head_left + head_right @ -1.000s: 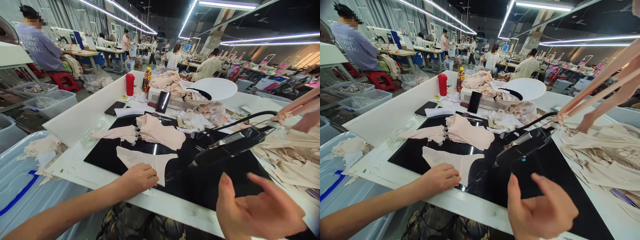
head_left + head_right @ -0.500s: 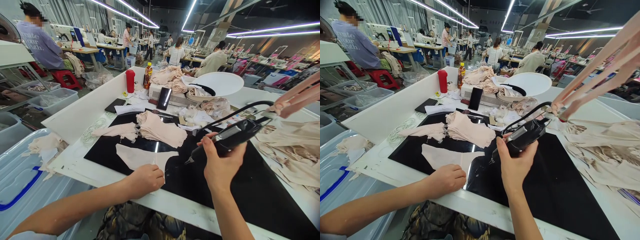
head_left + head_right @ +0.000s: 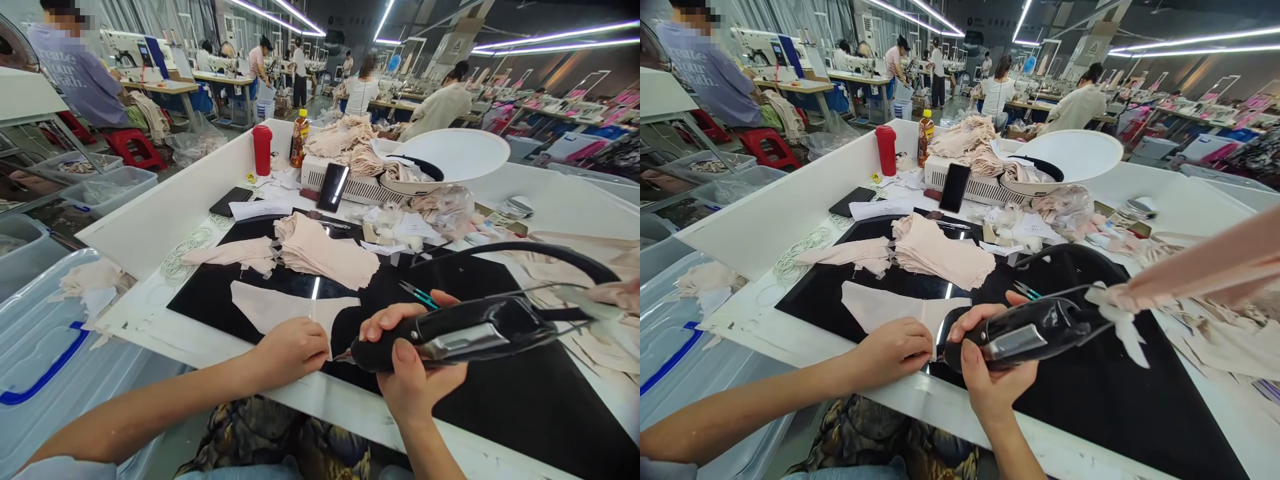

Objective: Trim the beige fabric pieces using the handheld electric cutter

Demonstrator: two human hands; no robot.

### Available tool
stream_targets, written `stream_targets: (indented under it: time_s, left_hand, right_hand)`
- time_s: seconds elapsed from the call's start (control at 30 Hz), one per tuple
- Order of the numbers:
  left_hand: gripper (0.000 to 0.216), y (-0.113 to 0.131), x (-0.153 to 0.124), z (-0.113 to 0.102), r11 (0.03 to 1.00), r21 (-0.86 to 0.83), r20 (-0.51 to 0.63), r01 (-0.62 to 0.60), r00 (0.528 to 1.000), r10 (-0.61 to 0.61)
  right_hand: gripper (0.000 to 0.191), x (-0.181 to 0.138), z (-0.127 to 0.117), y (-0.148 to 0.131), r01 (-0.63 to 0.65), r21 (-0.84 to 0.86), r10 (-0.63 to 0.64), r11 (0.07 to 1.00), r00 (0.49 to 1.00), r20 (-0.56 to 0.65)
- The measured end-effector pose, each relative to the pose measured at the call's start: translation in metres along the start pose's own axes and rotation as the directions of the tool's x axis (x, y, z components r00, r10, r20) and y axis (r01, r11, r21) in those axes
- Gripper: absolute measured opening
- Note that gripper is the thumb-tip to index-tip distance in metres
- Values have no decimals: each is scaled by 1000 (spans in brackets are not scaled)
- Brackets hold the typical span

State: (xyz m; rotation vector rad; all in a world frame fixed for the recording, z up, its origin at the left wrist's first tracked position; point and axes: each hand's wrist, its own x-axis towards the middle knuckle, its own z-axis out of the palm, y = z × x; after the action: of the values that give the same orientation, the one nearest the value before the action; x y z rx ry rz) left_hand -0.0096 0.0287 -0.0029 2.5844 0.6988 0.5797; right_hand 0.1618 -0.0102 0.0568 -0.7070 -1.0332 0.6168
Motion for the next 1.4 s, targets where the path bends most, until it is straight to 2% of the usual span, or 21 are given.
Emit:
stream_targets:
  time_s: [0.33,0.53,0.7,0.9,1.2,1.4]
  left_hand:
    - [10,1,0,-3,999,-48,27,6,1000,-5]
    - [22,-2,2,-4,998,-51,28,34,999,-33]
    - [11,-3,6,-1,997,-33,34,64,997,-62]
    - [8,-1,9,1,996,20,7,83,996,-84]
    - [5,-2,5,7,986,164,-37,-13,999,20]
    - [12,-3,3,5,959,226,36,-170,986,166]
  right_hand:
    - [54,-4,2,4,-17,-28,17,999,1000,9]
    - [54,-7,2,2,-21,-18,21,1000,1000,15]
    - [54,-8,1,2,-13,-33,13,999,1000,17]
    - [53,-7,2,2,-23,-60,23,998,1000,-2]
    - [54,-8,2,3,-14,-39,14,999,1000,1]
    - [54,-7,3,0,-24,-58,24,998,1000,-12]
